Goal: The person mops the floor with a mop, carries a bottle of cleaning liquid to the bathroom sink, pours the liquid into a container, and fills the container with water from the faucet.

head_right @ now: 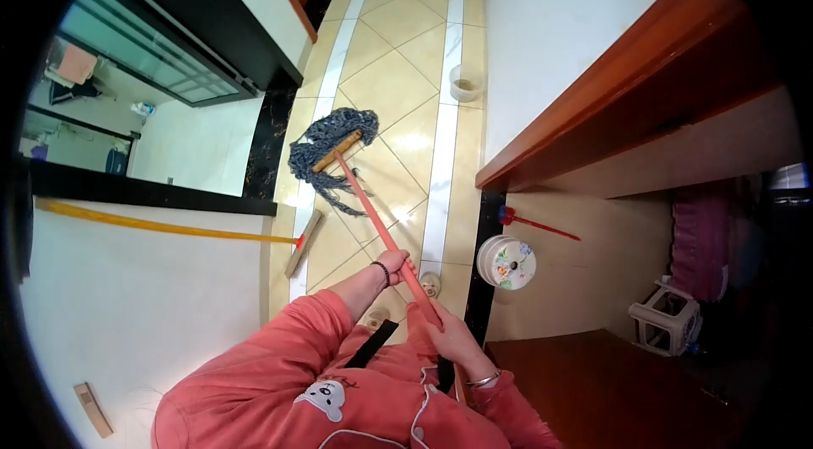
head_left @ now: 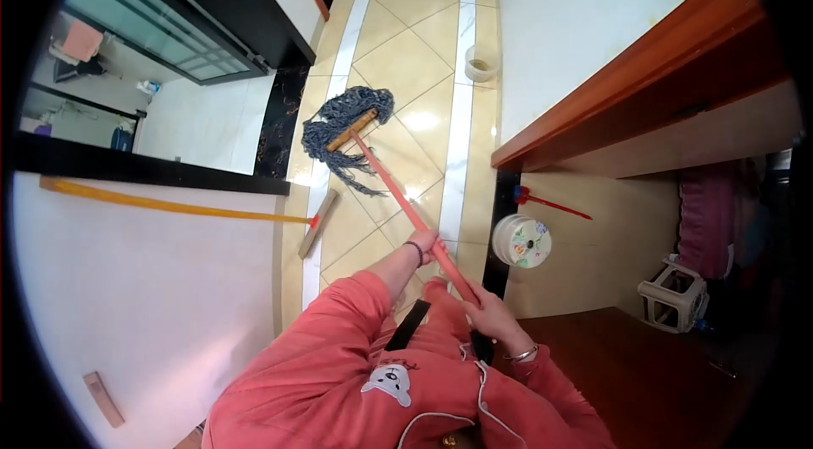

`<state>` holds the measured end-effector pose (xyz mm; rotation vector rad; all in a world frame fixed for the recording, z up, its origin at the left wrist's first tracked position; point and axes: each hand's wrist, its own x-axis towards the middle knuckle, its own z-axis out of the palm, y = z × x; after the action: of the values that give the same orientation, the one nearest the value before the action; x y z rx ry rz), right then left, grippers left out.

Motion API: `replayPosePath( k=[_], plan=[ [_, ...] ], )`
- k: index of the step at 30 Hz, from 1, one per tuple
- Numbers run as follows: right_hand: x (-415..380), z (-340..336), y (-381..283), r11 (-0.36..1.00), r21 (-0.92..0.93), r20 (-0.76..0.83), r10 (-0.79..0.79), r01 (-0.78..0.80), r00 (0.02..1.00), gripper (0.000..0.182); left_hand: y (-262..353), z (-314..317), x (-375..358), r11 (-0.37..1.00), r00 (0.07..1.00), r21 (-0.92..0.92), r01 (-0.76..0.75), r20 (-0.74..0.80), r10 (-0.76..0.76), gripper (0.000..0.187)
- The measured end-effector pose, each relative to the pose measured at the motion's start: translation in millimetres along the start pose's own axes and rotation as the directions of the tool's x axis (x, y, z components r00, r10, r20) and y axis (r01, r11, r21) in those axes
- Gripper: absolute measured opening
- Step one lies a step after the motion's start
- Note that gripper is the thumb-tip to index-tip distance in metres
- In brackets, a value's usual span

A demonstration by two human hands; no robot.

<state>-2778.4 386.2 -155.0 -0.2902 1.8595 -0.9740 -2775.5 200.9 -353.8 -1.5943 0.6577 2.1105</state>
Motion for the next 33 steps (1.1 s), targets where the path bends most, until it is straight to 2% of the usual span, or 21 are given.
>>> replayPosePath(
  k=[2, 4, 5, 6, 8, 9, 11, 15, 16, 18, 19, 20, 22, 23, 24, 26, 28, 30, 33],
  plan=[
    [-0.8, -16.4, 15.6, 0.999, 0.04, -0.019, 0.012, -0.012, 1.0, 0.049, 4.3, 21.9, -4.3, 0.999, 1.0, 0.032, 0.023, 0.017, -0.023, 0.012],
    [-17.1, -43.3, 15.6, 0.911, 0.318, 0.062, 0.256, -0.263, 0.965, 0.047, -3.8, 53.2, -16.4, 0.99, 0.997, 0.14, 0.027, 0.068, -0.036, 0.012],
    [-26.2, -51.7, 29.6, 0.895, 0.398, 0.029, 0.208, -0.203, 0.978, 0.046, -12.9, 65.8, -13.9, 0.989, 0.988, 0.137, 0.064, 0.129, -0.082, 0.013],
    [-37.8, -62.5, 38.4, 0.896, 0.398, 0.021, 0.207, -0.198, 0.978, 0.046, -24.4, 81.6, -14.5, 0.992, 0.987, 0.098, 0.074, 0.132, -0.087, 0.013],
    [-63.6, -83.5, 32.8, 0.813, 0.522, -0.003, 0.303, -0.257, 0.953, 0.046, -38.4, 111.0, -27.1, 0.99, 0.972, 0.061, 0.129, 0.192, -0.138, 0.013],
    [-74.1, -88.1, 26.0, 0.816, 0.521, -0.01, 0.298, -0.249, 0.955, 0.046, -42.4, 121.0, -33.5, 0.982, 0.952, 0.07, 0.175, 0.244, -0.187, 0.013],
    [-92.0, -93.5, 12.4, 0.876, 0.356, -0.08, 0.376, -0.326, 0.923, 0.045, -48.7, 133.4, -42.5, 0.971, 0.928, 0.072, 0.228, 0.286, -0.239, 0.015],
    [-91.9, -91.0, -19.1, 0.815, 0.448, -0.057, 0.437, -0.368, 0.898, 0.042, -43.6, 133.5, -37.6, 0.953, 0.895, 0.118, 0.279, 0.328, -0.303, 0.015],
    [-82.4, -88.4, -26.1, 0.818, 0.449, -0.062, 0.43, -0.359, 0.901, 0.042, -33.2, 133.2, -38.3, 0.955, 0.896, 0.122, 0.271, 0.33, -0.296, 0.015],
    [-63.7, -80.5, -33.9, 0.878, 0.385, -0.092, 0.343, -0.284, 0.935, 0.042, -13.0, 126.5, -41.1, 0.98, 0.949, 0.154, 0.128, 0.27, -0.166, 0.012],
    [-47.8, -71.3, -25.8, 0.902, 0.39, -0.133, 0.253, -0.184, 0.958, 0.041, 3.6, 125.0, -39.6, 0.978, 0.962, 0.179, 0.109, 0.229, -0.149, 0.009],
    [-26.4, -62.8, -19.2, 0.899, 0.397, -0.137, 0.256, -0.184, 0.957, 0.041, 18.4, 119.8, -29.8, 0.976, 0.962, 0.188, 0.111, 0.228, -0.153, 0.009],
    [12.8, -46.9, -16.4, 0.932, 0.361, -0.285, 0.067, 0.042, 0.956, 0.041, 52.1, 109.2, 1.1, 0.975, 0.977, 0.212, 0.065, 0.186, -0.105, 0.006],
    [32.2, -46.3, -32.0, 0.843, 0.529, -0.179, 0.225, -0.1, 0.958, 0.043, 73.6, 107.4, 7.4, 0.969, 0.985, 0.243, 0.039, 0.156, -0.079, 0.006],
    [53.4, -44.4, -48.7, 0.84, 0.535, -0.193, 0.23, -0.094, 0.954, 0.043, 99.9, 107.5, 14.4, 0.961, 0.99, 0.275, 0.012, 0.13, -0.05, 0.006],
    [92.4, -38.6, -79.3, 0.655, 0.738, -0.099, 0.344, -0.163, 0.934, 0.041, 152.3, 103.4, 29.9, 0.929, 0.995, 0.368, -0.029, 0.101, -0.009, 0.004],
    [143.4, -34.6, -100.7, 0.661, 0.74, -0.144, 0.337, -0.125, 0.93, 0.043, 205.6, 108.3, 40.4, 0.917, 0.996, 0.395, -0.055, 0.088, 0.022, 0.005],
    [197.7, -38.9, -113.4, 0.628, 0.776, -0.182, 0.322, -0.066, 0.929, 0.044, 256.2, 113.5, 81.9, 0.892, 0.985, 0.428, -0.145, 0.147, 0.089, 0.011],
    [258.7, -63.4, -132.2, 0.576, 0.817, -0.211, 0.345, -0.029, 0.915, 0.045, 313.4, 150.0, 89.4, 0.858, 0.952, 0.411, -0.307, 0.131, 0.277, 0.023]
  ],
)
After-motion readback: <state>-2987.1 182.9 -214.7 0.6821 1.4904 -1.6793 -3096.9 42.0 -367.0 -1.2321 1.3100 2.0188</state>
